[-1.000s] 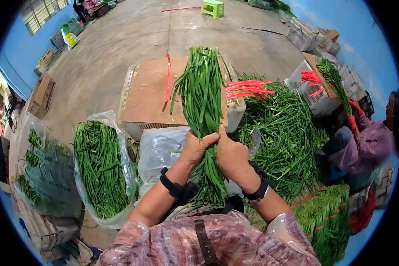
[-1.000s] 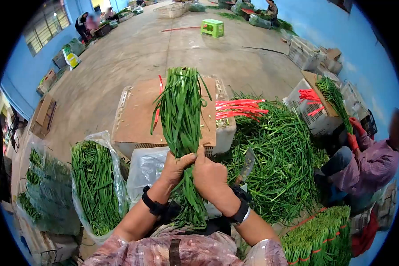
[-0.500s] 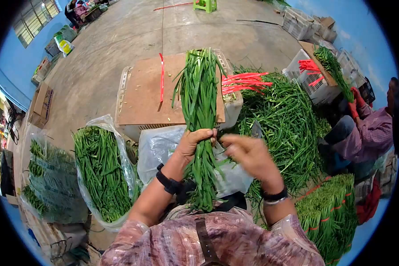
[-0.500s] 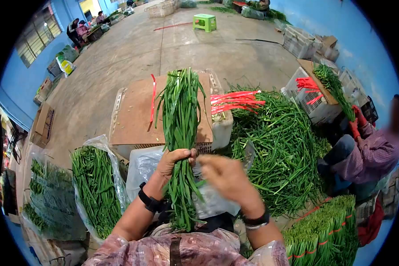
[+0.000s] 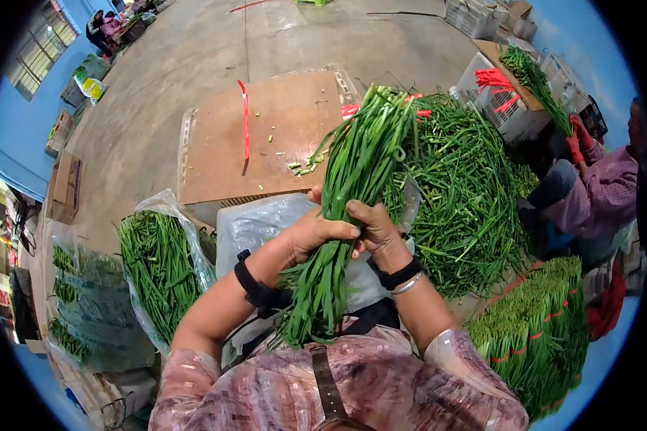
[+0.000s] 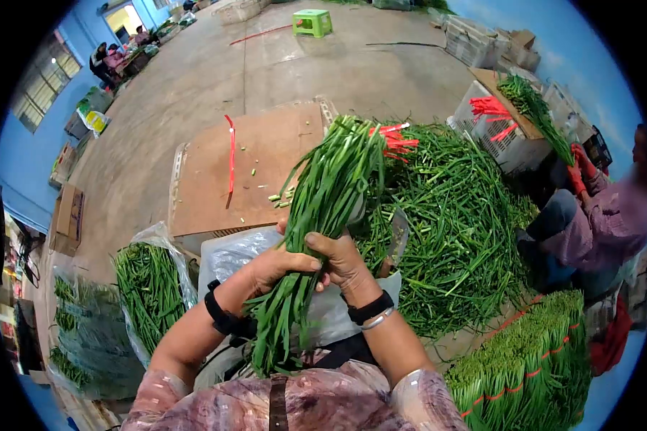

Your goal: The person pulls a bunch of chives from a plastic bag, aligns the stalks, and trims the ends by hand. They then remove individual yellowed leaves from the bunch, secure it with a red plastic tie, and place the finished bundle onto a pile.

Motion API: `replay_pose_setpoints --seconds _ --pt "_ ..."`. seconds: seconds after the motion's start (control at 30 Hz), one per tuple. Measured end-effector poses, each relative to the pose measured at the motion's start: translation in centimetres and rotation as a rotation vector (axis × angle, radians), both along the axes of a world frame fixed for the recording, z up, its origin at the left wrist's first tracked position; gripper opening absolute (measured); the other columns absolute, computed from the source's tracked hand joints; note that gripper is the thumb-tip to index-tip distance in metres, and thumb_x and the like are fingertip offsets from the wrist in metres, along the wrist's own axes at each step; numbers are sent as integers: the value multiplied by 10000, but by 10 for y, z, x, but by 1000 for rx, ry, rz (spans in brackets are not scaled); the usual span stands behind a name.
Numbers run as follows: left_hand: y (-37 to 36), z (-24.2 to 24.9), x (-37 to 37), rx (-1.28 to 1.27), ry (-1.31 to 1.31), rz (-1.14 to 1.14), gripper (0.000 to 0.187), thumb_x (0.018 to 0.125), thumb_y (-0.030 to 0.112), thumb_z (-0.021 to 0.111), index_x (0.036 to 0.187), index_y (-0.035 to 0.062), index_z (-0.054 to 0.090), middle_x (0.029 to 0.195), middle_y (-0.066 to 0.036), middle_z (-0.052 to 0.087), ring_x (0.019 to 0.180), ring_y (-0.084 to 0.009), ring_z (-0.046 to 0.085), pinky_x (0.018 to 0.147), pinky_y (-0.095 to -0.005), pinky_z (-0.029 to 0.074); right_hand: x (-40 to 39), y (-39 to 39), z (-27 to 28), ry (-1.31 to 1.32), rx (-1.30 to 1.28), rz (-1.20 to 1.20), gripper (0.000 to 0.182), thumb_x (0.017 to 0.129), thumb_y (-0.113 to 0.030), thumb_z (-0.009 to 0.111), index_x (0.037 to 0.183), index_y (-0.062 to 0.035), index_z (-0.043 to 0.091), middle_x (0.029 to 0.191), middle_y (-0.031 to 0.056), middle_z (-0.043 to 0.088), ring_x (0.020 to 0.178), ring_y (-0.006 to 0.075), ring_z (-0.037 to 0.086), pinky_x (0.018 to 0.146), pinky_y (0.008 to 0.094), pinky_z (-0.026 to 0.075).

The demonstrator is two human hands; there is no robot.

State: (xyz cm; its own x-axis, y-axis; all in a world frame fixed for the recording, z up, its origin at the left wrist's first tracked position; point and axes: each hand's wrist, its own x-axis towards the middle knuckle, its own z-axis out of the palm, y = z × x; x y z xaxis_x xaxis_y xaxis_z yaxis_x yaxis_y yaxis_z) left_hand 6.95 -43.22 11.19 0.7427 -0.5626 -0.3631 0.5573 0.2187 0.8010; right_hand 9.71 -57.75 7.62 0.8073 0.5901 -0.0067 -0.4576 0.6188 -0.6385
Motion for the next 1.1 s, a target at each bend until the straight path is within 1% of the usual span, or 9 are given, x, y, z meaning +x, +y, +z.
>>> replay_pose_setpoints --seconds 0.13,0.23,0.37,0.47,0.7,0.8,0.87,0.93,1.1 --pt "-8 -3 -8 212 -53 23 543 747 308 742 1140 -4 536 945 -114 629 794 -175 605 709 -305 511 -2 1 -13 -47 -48 -200 487 752 -240 725 1115 39 558 1050 174 633 974 296 629 819 414 539" --pt "-11 6 -13 475 -276 -14 702 707 372 780 1231 -8 509 1030 -86 614 938 -152 541 854 -300 447 -1 -2 -14 -20 -55 -352 319 779 -93 636 1062 41 573 929 135 654 841 255 653 756 377 554" --pt "-15 4 -11 559 -523 66 662 664 277 806 1195 -9 534 1034 -70 614 932 -152 552 845 -308 456 1 11 -37 -24 -87 -563 265 785 -64 607 1031 33 588 875 108 658 789 218 647 715 335 546" --pt "-8 -13 -11 531 -297 23 580 657 210 797 1141 -6 561 1007 -74 627 919 -138 564 817 -298 468 -6 19 -47 25 -135 -610 228 753 35 647 968 -21 597 878 2 605 753 129 578 706 275 490" --pt "5 25 -17 325 13 -21 238 675 45 687 879 -20 582 701 -90 606 608 -172 591 557 -295 482 -20 -21 -16 46 267 -287 661 728 -343 783 1241 -40 496 1180 72 564 1099 243 558 926 396 481" --pt "30 10 -15 425 60 -160 216 657 42 656 858 -5 590 698 -84 600 588 -154 563 540 -289 450 23 -53 -97 143 634 -41 686 862 -483 579 1372 -84 353 1331 74 482 1190 265 491 992 466 408" --pt "33 5 -21 626 4 -209 252 651 59 656 887 -4 594 705 -79 599 597 -145 559 550 -289 445 42 -61 -127 466 319 -432 655 879 -368 618 1405 -108 327 1307 83 504 1149 237 523 978 459 418" --pt "32 20 -36 610 -16 -170 348 665 48 647 997 -24 569 737 -107 633 597 -160 589 536 -282 469 22 -60 -89 146 133 -663 570 869 -278 641 1362 -110 409 1155 74 588 1106 233 534 889 371 485" --pt "54 20 -41 418 170 -135 338 689 6 635 1012 -32 542 669 -101 558 516 -151 513 492 -280 421 14 -88 -78 95 -305 -578 511 873 -75 591 1358 -118 434 1181 59 582 937 147 601 643 265 524"
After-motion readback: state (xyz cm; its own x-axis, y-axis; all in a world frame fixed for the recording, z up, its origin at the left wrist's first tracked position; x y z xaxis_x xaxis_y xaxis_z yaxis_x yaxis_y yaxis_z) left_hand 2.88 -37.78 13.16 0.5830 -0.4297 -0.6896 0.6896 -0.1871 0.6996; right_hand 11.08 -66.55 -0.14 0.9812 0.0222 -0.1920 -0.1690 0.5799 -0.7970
